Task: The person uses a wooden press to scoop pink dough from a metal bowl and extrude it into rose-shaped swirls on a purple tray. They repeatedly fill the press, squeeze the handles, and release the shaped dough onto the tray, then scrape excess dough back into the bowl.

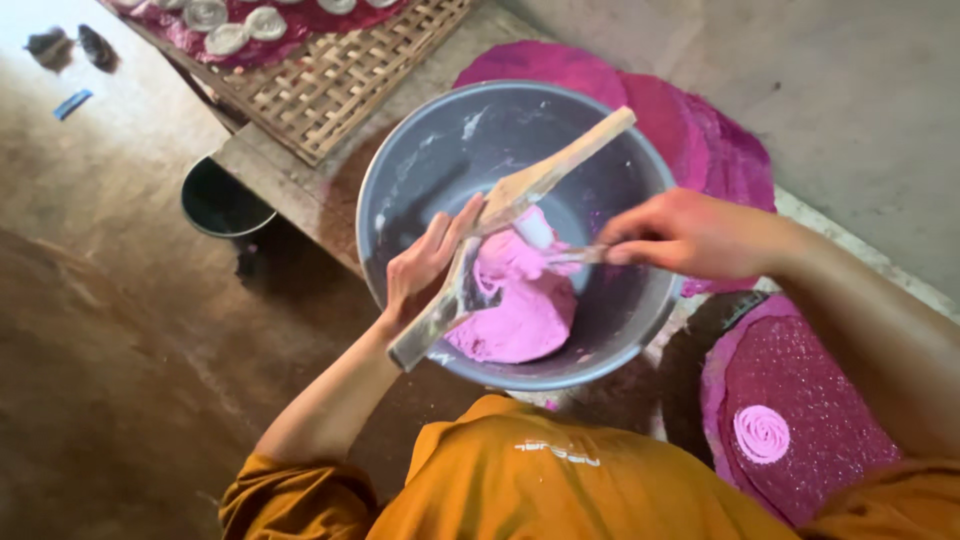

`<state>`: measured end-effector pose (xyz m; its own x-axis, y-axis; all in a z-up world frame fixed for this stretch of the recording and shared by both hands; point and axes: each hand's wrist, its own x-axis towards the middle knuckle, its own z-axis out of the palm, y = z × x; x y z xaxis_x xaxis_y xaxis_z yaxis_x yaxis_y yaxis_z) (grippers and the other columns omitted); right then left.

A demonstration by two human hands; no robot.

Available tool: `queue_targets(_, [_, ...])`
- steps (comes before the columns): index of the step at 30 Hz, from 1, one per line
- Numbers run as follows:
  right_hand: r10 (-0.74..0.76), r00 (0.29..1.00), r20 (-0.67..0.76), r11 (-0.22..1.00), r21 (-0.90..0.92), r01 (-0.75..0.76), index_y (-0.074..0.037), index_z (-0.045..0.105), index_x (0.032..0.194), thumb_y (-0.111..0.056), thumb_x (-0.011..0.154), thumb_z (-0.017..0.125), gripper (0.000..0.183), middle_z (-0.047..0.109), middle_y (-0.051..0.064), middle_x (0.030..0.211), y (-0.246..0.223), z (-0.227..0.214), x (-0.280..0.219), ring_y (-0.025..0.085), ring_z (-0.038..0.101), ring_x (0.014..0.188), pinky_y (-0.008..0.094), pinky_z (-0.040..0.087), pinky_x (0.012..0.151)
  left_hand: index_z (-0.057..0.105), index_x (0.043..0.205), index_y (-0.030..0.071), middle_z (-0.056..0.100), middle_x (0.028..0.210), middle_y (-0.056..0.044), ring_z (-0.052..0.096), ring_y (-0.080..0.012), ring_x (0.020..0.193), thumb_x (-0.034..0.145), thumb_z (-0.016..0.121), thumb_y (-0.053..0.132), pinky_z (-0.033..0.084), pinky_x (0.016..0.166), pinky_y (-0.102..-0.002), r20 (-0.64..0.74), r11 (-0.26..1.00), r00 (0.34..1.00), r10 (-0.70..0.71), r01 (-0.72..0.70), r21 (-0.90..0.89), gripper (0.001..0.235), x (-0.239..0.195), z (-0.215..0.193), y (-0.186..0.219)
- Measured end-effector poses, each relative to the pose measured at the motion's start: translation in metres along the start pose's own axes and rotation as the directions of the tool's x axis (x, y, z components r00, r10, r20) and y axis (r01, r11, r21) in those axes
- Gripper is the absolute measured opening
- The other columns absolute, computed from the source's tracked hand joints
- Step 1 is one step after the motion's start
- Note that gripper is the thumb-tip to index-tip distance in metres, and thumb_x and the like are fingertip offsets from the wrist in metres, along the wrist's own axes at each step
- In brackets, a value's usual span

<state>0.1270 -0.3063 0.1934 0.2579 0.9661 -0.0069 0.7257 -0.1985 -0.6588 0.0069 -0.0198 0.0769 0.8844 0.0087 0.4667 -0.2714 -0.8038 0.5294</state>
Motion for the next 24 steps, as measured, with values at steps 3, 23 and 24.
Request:
queue_targets(3, [0.464,0.885,0.042,0.727,-0.589,-0.353,-0.019,0.068,0.120,-0.036,0.098,0.060,0.029,0.074,0.013,0.082,-0.034,0.031,0.039,0.030,0.069,0.069,0.043,0.053,0.063,0.050,0.149,0.011,0.065,0.112,-0.008,0.071,-0.0300,0.088,0.075,0.079,0.035,0.058,0.070,-0.041,-0.029,1.000,1.000,0.013,-0.013,0.009,0.082,0.000,0.016,0.006])
queue_targets(23, [-0.020,0.993,-0.120,0.340,-0.934,-0.106,-0.009,0.067,0.099,-0.021,0.076,0.065,0.026,0.067,0.005,0.077,-0.071,0.068,0.047,0.019,0.069,0.058,0.031,0.053,0.046,0.061,0.131,0.014,0.063,0.140,-0.011,0.061,-0.0314,0.116,0.067,0.083,0.040,0.059,0.080,-0.039,-0.080,0.946,0.964,0.253,-0.229,0.229,0.072,0.011,0.029,-0.017])
queue_targets(24, [0.013,0.992,-0.124,0.381,-0.917,-0.120,-0.010,0.067,0.098,-0.020,0.077,0.065,0.023,0.067,0.005,0.076,-0.063,0.071,0.040,0.020,0.069,0.058,0.031,0.053,0.046,0.060,0.131,0.013,0.063,0.141,-0.011,0.063,-0.0295,0.116,0.072,0.081,0.038,0.060,0.079,-0.038,-0.083,0.951,0.966,0.245,-0.223,0.212,0.068,0.009,0.027,-0.018])
